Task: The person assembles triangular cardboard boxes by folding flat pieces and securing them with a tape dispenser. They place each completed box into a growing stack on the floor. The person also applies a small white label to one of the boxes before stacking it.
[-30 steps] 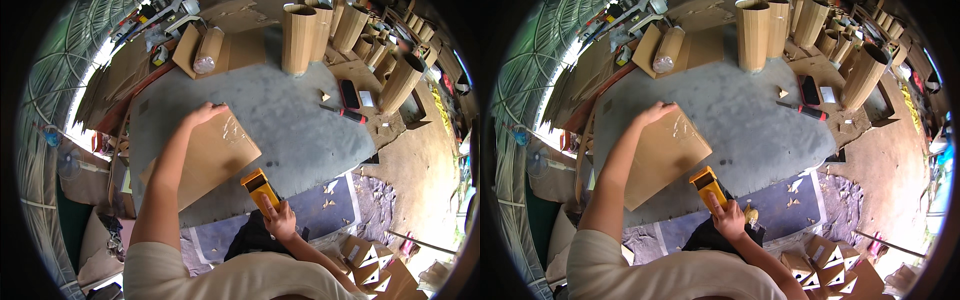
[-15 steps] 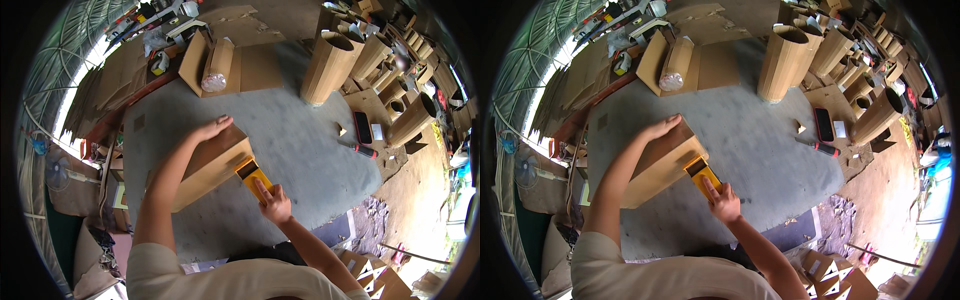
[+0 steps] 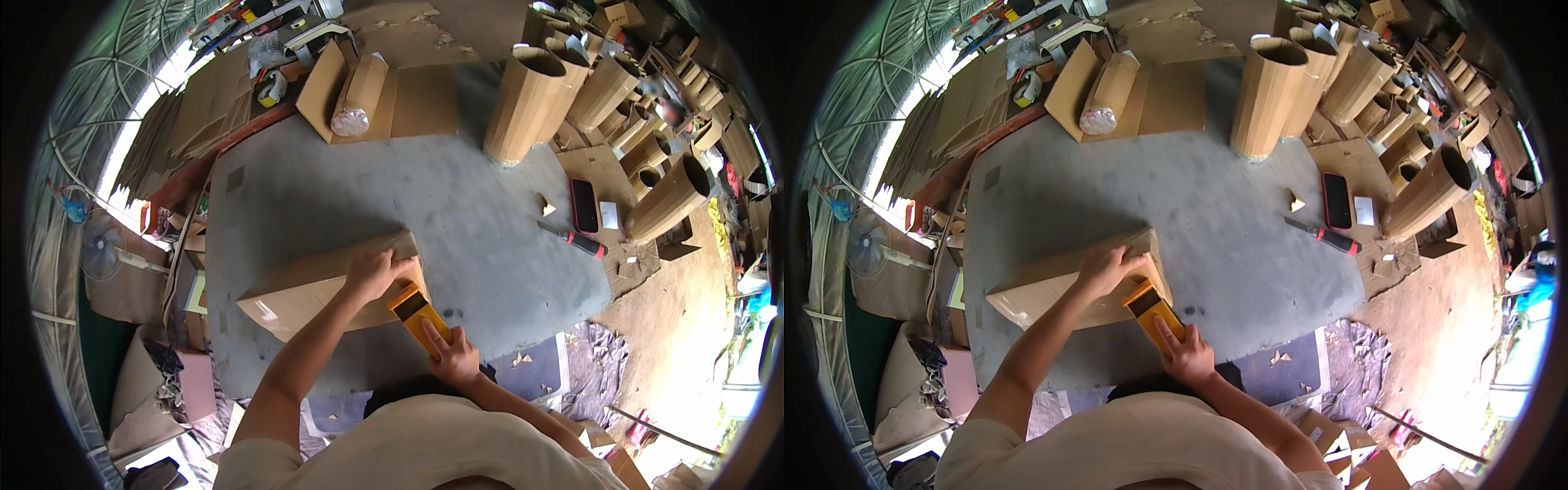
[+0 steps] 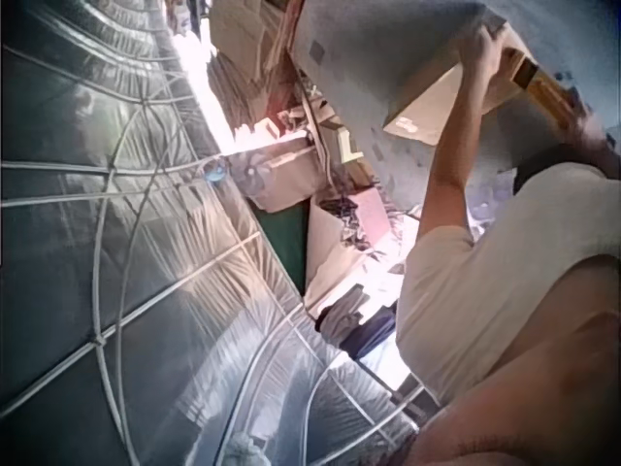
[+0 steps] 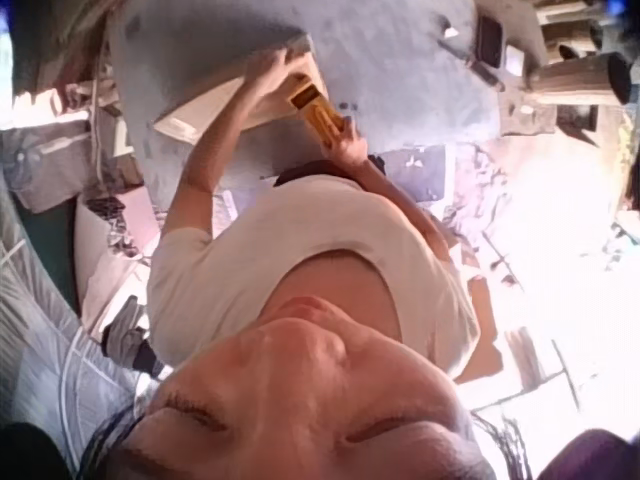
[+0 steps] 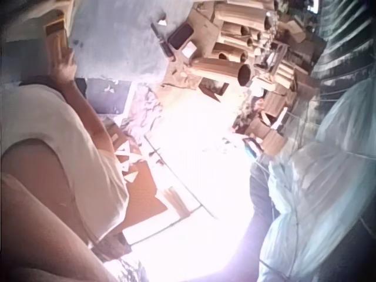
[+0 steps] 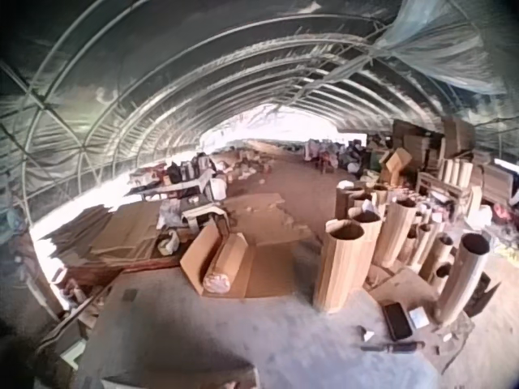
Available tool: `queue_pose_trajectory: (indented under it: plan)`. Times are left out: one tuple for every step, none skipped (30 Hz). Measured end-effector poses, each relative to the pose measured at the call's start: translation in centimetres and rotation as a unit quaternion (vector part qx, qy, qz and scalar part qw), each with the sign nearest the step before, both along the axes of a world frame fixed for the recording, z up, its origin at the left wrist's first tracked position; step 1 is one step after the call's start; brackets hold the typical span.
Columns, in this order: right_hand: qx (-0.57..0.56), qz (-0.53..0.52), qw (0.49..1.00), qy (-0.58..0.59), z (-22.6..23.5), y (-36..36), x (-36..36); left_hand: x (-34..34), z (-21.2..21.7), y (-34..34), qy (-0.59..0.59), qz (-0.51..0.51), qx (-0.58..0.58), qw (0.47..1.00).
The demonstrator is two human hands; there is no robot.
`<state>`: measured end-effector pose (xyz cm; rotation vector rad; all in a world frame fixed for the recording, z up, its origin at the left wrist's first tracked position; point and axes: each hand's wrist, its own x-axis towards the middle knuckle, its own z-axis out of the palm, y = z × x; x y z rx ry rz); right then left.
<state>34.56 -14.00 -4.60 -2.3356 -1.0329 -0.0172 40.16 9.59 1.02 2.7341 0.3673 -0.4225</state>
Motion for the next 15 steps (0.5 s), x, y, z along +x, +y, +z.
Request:
queue_pose_trajectory:
  plan:
    - [-0.005,0.008,1.000,0.002,0.3,-0.8,0.3,-0.6,-0.1,-1.7,-0.010,0.049,0.010,0.999]
    - [-0.003,0.015,1.000,0.000,0.4,-1.2,0.6,-1.0,-0.3,-2.7,-0.091,0.067,0.039,0.993]
    - [-0.001,0.023,1.000,0.007,0.5,-1.8,0.5,-1.5,-0.3,-3.5,-0.071,0.081,0.076,0.991]
    - [0.001,0.030,0.999,0.014,0.5,-2.3,0.4,-1.7,-0.1,-4.4,-0.051,0.094,0.112,0.988]
    - [0.003,0.039,0.999,0.022,0.3,-2.6,0.1,-2.0,0.1,-5.0,-0.030,0.108,0.148,0.983]
    - [0.006,0.037,0.999,0.021,0.3,-2.7,0.2,-1.9,-0.1,-5.1,-0.059,0.114,0.149,0.980]
    - [0.008,0.035,0.999,0.019,0.3,-2.6,0.6,-1.6,-0.1,-4.9,-0.062,0.114,0.146,0.981]
    - [0.010,0.040,0.999,0.020,0.4,-2.4,0.7,-1.5,0.0,-4.4,-0.061,0.122,0.143,0.980]
    - [0.015,0.043,0.999,0.014,0.1,-2.5,1.1,-0.9,-0.1,-4.1,-0.066,0.126,0.132,0.981]
    - [0.020,0.044,0.999,0.008,-0.4,-2.5,1.5,-0.5,0.0,-3.4,-0.079,0.128,0.089,0.985]
    - [0.025,0.050,0.998,0.003,-0.7,-2.7,1.8,-0.1,0.4,-2.8,-0.072,0.131,0.066,0.987]
    - [0.034,0.051,0.998,-0.001,-0.7,-2.6,2.1,0.2,0.5,-1.8,-0.059,0.125,0.069,0.988]
    - [0.042,0.050,0.998,-0.004,-0.5,-2.7,2.5,0.8,0.6,-0.7,-0.046,0.117,0.072,0.989]
    - [0.051,0.051,0.997,-0.005,-0.4,-2.6,2.4,1.1,1.5,0.5,-0.041,0.132,0.035,0.990]
    - [0.049,0.051,0.997,-0.004,-0.1,-3.0,2.4,1.7,2.2,1.8,-0.038,0.147,-0.007,0.988]
